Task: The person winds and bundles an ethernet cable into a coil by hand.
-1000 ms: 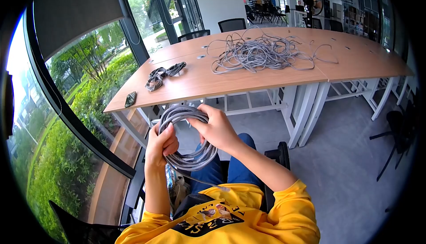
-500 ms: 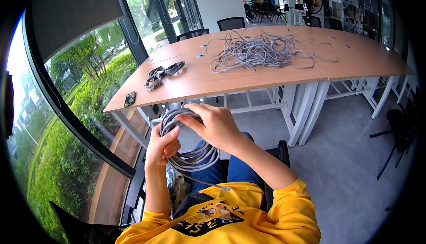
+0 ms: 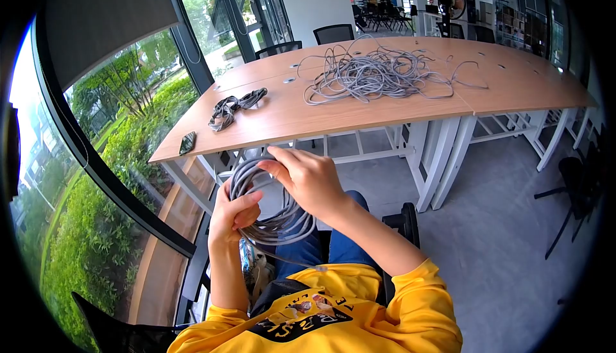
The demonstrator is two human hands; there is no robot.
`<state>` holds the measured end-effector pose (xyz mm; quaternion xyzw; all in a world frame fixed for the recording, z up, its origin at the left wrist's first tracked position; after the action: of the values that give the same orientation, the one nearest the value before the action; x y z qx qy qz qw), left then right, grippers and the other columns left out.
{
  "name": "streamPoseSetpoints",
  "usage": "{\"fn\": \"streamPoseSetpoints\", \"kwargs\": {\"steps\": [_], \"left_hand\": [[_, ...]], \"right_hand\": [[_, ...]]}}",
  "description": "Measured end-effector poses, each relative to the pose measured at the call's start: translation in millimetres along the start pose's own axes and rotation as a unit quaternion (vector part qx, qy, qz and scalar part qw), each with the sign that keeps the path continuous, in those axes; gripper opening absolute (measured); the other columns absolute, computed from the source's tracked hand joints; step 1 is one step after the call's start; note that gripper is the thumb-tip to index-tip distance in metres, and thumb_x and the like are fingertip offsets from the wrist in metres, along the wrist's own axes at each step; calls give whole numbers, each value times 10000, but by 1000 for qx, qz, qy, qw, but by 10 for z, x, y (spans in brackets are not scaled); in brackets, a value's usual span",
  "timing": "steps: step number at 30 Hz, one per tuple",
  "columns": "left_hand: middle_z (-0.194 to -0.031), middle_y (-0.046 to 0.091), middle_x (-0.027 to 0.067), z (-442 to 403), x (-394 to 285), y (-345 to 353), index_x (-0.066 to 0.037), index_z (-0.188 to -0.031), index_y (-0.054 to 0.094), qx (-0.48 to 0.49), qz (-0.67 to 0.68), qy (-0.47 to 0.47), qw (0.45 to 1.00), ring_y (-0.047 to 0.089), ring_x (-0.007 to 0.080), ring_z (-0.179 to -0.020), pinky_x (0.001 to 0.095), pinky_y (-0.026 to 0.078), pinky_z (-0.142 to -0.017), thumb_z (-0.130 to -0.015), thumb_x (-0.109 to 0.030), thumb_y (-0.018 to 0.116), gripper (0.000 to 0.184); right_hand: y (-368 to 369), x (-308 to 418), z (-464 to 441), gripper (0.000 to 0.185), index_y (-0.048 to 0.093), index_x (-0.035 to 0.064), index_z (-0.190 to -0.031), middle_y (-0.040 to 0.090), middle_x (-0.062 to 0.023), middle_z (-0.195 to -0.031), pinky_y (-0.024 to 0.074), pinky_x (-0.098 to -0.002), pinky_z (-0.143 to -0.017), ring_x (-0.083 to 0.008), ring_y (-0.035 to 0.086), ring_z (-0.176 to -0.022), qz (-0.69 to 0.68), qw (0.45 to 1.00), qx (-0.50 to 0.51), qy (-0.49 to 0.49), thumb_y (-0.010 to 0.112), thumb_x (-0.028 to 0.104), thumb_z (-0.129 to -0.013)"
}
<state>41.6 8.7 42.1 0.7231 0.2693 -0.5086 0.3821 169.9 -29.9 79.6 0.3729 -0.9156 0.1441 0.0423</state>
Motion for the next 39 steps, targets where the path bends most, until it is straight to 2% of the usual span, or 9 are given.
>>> {"fn": "streamPoseSetpoints", "kwargs": {"steps": [7,12,17,21,24,27,31,34,39], "left_hand": [[-359,303,-47,-9,65,21,-31,-721,442,20,127,24,991,224,34,-250,175,154,-281,-761,-37,540,106],[-354,297,-48,-19,85,31,-34,-708,435,65,192,77,976,208,29,-248,174,165,-269,-816,-108,485,140],[-375,313,-93,-41,266,53,9,-842,474,226,342,32,912,246,6,-285,148,211,-330,-832,-435,392,452],[-384,307,-97,6,220,186,29,-884,486,353,382,32,854,259,-6,-291,141,210,-336,-818,-479,360,528],[-383,375,-65,21,187,109,83,-959,484,209,381,46,900,333,10,-279,156,263,-311,-812,-487,384,596],[-398,375,-45,12,148,86,118,-1031,440,211,424,72,878,338,24,-285,158,275,-325,-818,-469,389,626],[-402,377,-39,-30,136,9,142,-1071,399,241,427,107,865,341,27,-285,160,276,-321,-820,-451,402,644],[-392,370,-48,9,99,24,143,-1091,383,245,383,135,880,340,15,-284,150,268,-313,-823,-430,411,633],[-394,352,-64,22,55,-41,107,-1089,407,221,318,183,904,287,3,-277,146,233,-308,-842,-388,406,554]], "right_hand": [[122,-110,53,417,541,-15,-850,589,-174,-731,460,-310,-543,-266,595,-649,-139,981,2,137,556,393,-764],[200,-251,173,413,518,-14,-736,503,-86,-515,360,-237,-420,-111,484,-452,-252,920,17,299,548,396,-776],[156,-235,127,434,451,-2,-587,406,-43,-427,290,-234,-377,-55,355,-415,-214,930,31,295,546,371,-786],[143,-224,113,402,453,0,-591,407,-50,-430,282,-237,-376,-50,343,-421,-207,936,45,281,558,335,-787],[185,-209,121,329,503,-2,-727,485,-65,-533,318,-224,-401,-54,381,-450,-242,927,41,285,592,312,-766],[156,-38,83,344,490,13,-930,546,-74,-684,366,-208,-449,-64,438,-499,-235,959,-27,159,630,259,-735],[167,12,135,435,417,37,-1055,571,-68,-743,422,-215,-507,-83,527,-566,-237,938,99,231,642,168,-706],[283,-163,298,434,405,18,-1047,571,-61,-699,434,-211,-496,-95,553,-543,-318,890,61,320,639,179,-719],[467,-230,444,244,502,-32,-815,556,-52,-653,434,-227,-431,-99,530,-464,-373,824,108,414,557,205,-797]]}}
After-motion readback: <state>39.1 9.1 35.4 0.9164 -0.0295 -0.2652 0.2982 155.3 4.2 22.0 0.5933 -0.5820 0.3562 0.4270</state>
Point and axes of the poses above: each hand's wrist, its own z-axis away from the middle knuckle, its own y-axis out of the palm, x = y × z, the point moved 6 cm from there along -z, towards the middle knuckle
